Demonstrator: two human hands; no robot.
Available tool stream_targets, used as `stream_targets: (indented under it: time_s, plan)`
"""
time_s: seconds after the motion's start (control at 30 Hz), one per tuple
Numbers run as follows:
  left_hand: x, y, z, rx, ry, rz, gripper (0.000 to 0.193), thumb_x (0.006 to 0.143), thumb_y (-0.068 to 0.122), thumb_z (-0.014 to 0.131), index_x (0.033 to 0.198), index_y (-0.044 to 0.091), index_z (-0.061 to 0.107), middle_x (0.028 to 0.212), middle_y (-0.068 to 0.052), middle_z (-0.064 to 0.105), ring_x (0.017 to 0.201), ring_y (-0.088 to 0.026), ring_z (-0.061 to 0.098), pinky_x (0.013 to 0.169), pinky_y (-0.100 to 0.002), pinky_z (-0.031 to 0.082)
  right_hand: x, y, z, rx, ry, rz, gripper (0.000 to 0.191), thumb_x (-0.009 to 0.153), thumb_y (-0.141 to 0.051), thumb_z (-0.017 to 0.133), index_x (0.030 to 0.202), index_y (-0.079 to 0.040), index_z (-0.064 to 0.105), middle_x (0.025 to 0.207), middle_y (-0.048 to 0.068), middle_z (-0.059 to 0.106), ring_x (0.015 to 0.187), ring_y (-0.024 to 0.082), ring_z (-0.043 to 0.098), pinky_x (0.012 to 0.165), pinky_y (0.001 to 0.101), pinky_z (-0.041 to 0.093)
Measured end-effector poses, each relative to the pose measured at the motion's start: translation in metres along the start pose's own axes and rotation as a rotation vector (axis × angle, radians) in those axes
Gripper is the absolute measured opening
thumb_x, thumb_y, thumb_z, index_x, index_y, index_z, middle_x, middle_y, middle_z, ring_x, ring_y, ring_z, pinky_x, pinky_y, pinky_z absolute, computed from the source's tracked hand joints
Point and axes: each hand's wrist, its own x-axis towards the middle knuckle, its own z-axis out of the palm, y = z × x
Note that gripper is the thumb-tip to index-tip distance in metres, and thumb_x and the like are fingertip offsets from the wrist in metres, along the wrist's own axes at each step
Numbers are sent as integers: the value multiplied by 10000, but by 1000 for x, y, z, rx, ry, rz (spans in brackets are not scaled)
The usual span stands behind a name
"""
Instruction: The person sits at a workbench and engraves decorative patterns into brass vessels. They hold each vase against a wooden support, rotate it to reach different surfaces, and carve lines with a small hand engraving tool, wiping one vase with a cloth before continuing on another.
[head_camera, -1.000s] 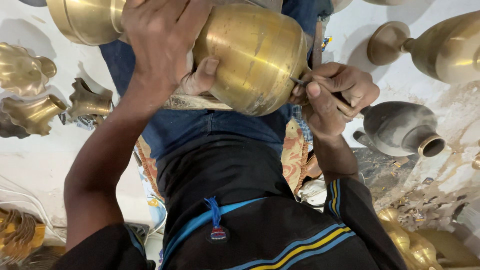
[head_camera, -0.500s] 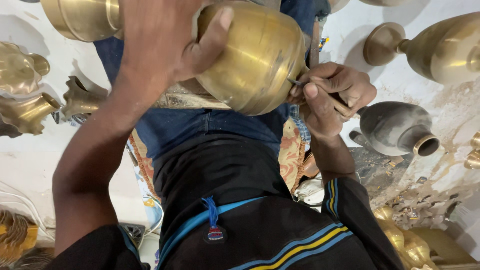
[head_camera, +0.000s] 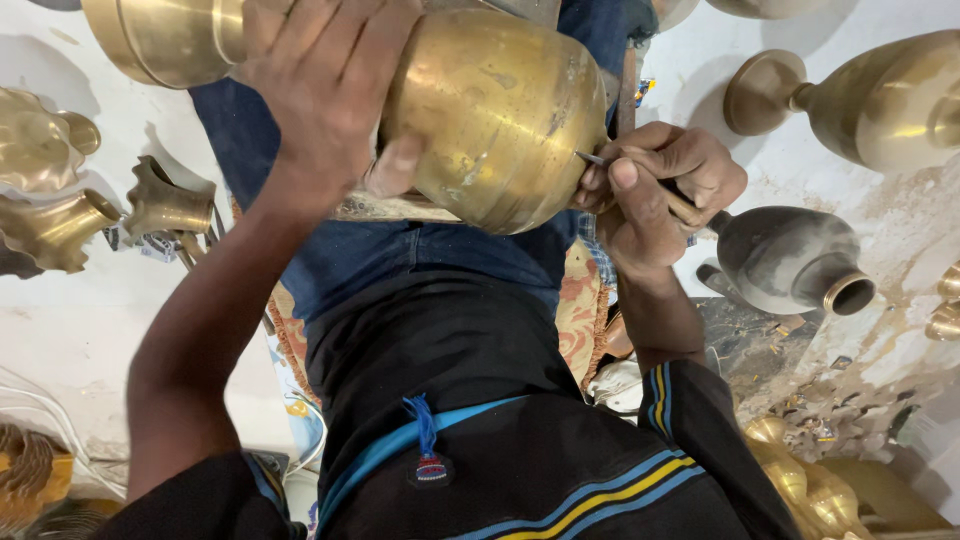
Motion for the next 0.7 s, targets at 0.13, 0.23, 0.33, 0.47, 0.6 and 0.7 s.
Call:
stream_targets:
  time_s: [0.13, 0.23, 0.33, 0.47, 0.6, 0.7]
  plan:
    - [-1, -4, -6, -35, 8, 70, 822, 1083, 625, 203, 1257, -21, 680, 1107, -146, 663, 1004, -304, 619, 901, -440, 422, -1, -1, 0, 47, -15, 47, 260, 1049, -77, 685, 998, 157, 582, 921, 241, 666, 694, 205, 692, 596, 309, 603]
    - [0, -6, -10, 9, 2, 115, 773, 1086, 605, 247, 1252, -15, 677, 1082, -152, 654, 968, -312, 623, 848, -440, 421, -3, 3, -2, 84, -15, 68, 233, 1045, -70, 686, 1012, 134, 578, 954, 226, 659, 705, 197, 688, 622, 300, 598]
    - [1, -4, -11, -10, -57, 68, 705, 1095, 579, 299, 1246, 5, 679, 1010, -146, 639, 897, -311, 616, 817, -442, 429, -3, 9, -4, 87, -1, -24, 209, 1025, -66, 699, 985, 77, 552, 956, 223, 671, 681, 184, 676, 627, 296, 605]
    - [1, -7, -7, -32, -115, 23, 625, 1071, 545, 375, 1201, 29, 703, 961, -138, 634, 826, -313, 592, 742, -444, 419, -5, 11, -9, 67, -1, 34, 222, 1033, -79, 700, 1003, 106, 581, 954, 217, 669, 716, 204, 684, 666, 298, 608]
    - [0, -9, -8, -1, -143, 25, 478, 1137, 450, 417, 1211, 57, 679, 954, -132, 590, 827, -292, 570, 749, -441, 422, -7, 7, -11, 41, -45, 68, 263, 1058, -82, 694, 986, 159, 619, 954, 216, 671, 727, 206, 686, 683, 300, 600]
    - [7, -5, -11, 7, -154, 10, 385, 1162, 365, 466, 1124, 49, 683, 901, -121, 609, 782, -301, 595, 749, -475, 462, -6, 6, -10, 38, -29, 69, 264, 1025, -100, 694, 1000, 152, 621, 951, 199, 673, 712, 189, 698, 632, 285, 606]
